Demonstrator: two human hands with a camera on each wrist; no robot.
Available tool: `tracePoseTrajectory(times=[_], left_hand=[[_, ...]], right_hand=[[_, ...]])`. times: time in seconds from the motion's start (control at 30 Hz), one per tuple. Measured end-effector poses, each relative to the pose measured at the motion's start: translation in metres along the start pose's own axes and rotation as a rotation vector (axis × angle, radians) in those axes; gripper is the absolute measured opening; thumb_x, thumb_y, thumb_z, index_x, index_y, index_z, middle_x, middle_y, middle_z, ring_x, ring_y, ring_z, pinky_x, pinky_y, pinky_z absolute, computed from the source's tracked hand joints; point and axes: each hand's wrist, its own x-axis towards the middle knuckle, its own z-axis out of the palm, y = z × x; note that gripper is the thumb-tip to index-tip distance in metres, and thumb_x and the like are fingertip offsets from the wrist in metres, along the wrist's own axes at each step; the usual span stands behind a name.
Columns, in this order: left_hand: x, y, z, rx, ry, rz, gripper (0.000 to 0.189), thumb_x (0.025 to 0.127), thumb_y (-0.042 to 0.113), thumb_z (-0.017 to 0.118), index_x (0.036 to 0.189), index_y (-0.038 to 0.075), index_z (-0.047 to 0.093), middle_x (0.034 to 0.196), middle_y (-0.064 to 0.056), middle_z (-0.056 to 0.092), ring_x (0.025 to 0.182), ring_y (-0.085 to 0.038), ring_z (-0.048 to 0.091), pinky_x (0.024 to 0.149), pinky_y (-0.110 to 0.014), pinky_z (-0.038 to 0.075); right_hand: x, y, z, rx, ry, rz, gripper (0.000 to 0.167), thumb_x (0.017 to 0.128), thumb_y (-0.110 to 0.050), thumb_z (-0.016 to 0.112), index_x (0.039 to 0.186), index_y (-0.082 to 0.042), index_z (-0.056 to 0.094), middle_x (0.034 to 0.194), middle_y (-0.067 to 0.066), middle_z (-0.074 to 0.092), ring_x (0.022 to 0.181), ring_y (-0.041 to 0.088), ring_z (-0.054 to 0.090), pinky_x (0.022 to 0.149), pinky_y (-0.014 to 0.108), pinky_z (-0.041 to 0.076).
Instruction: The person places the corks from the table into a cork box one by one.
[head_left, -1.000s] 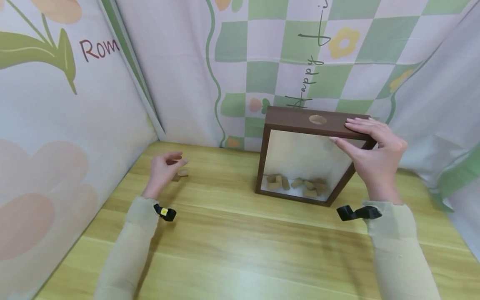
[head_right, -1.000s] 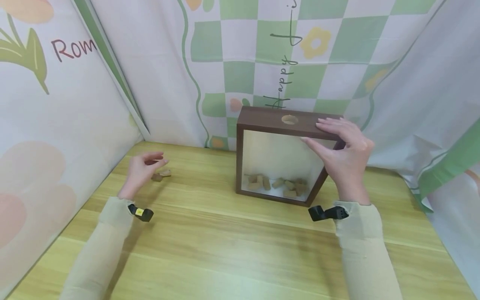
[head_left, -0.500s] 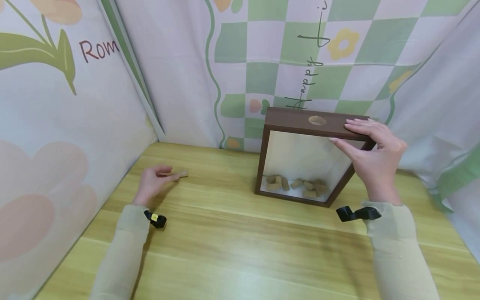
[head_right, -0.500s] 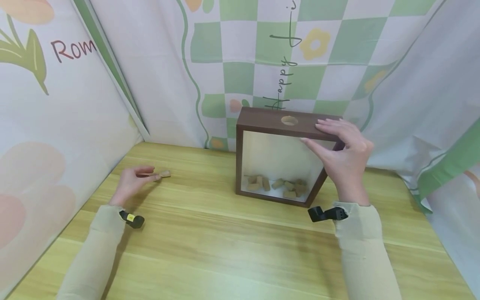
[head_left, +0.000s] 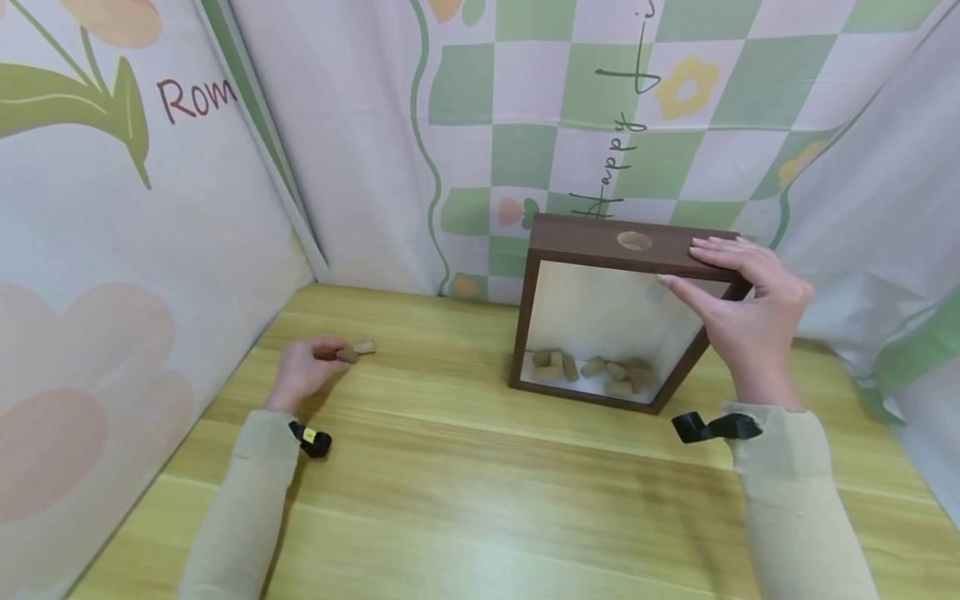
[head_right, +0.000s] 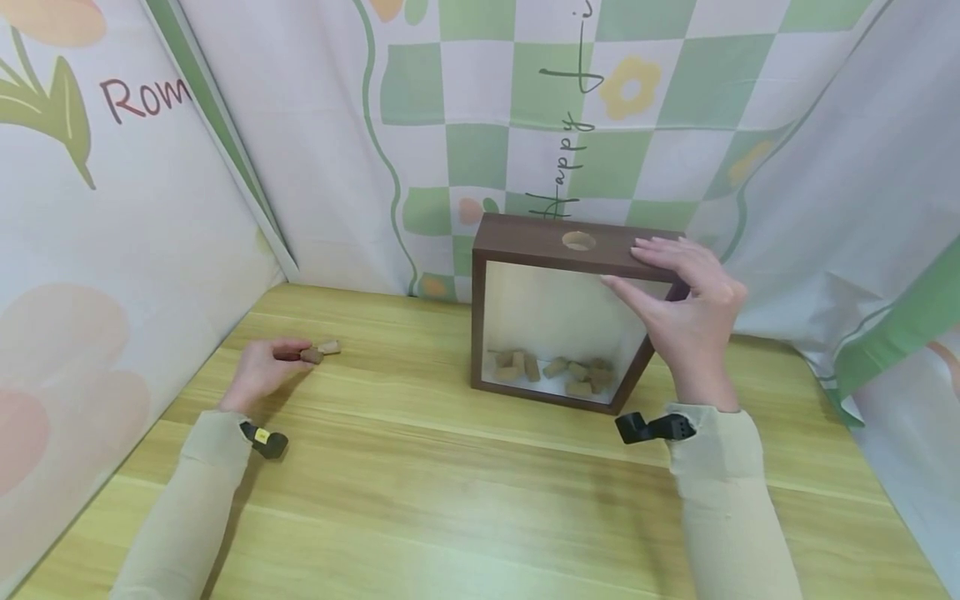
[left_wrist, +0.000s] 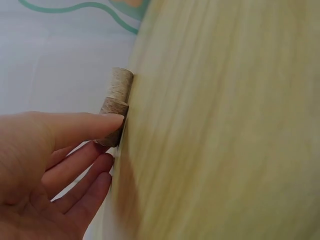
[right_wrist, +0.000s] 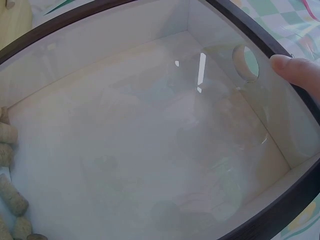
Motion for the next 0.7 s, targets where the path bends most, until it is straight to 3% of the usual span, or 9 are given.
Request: tracePoseTrajectory(times=[0.27, 0.57, 0.7], left_hand=[[0.001, 0.001, 0.000, 0.024, 0.013, 0.014, 0.031, 0.087, 0.003, 0.079, 0.117, -0.004, 0.073, 0.115, -0.021, 0.071, 0.109, -0.040, 0.065, 0.101, -0.050, 0.047], [-0.003, 0.004, -0.004, -0.034, -0.047, -0.021, 0.031, 0.088, 0.009, 0.081, 0.116, -0.003, 0.073, 0.114, -0.020, 0.071, 0.105, -0.036, 0.066, 0.096, -0.048, 0.051], [-0.004, 0.011, -0.006, -0.049, -0.037, -0.008, 0.033, 0.089, 0.011, 0.080, 0.117, -0.003, 0.072, 0.114, -0.021, 0.071, 0.104, -0.036, 0.066, 0.095, -0.048, 0.052]], right_hand=[[0.000, 0.003, -0.001, 0.004, 0.001, -0.001, 0.044, 0.061, -0.001, 0.098, 0.102, -0.008, 0.082, 0.104, 0.011, 0.076, 0.106, 0.011, 0.068, 0.104, 0.033, 0.047], [-0.001, 0.002, 0.000, -0.004, -0.013, 0.003, 0.046, 0.062, -0.001, 0.098, 0.104, -0.009, 0.082, 0.105, 0.009, 0.076, 0.108, 0.013, 0.067, 0.102, 0.030, 0.047], [0.000, 0.002, -0.001, -0.003, -0.008, 0.005, 0.046, 0.061, -0.001, 0.098, 0.104, -0.009, 0.082, 0.106, 0.009, 0.076, 0.107, 0.013, 0.067, 0.103, 0.032, 0.046]])
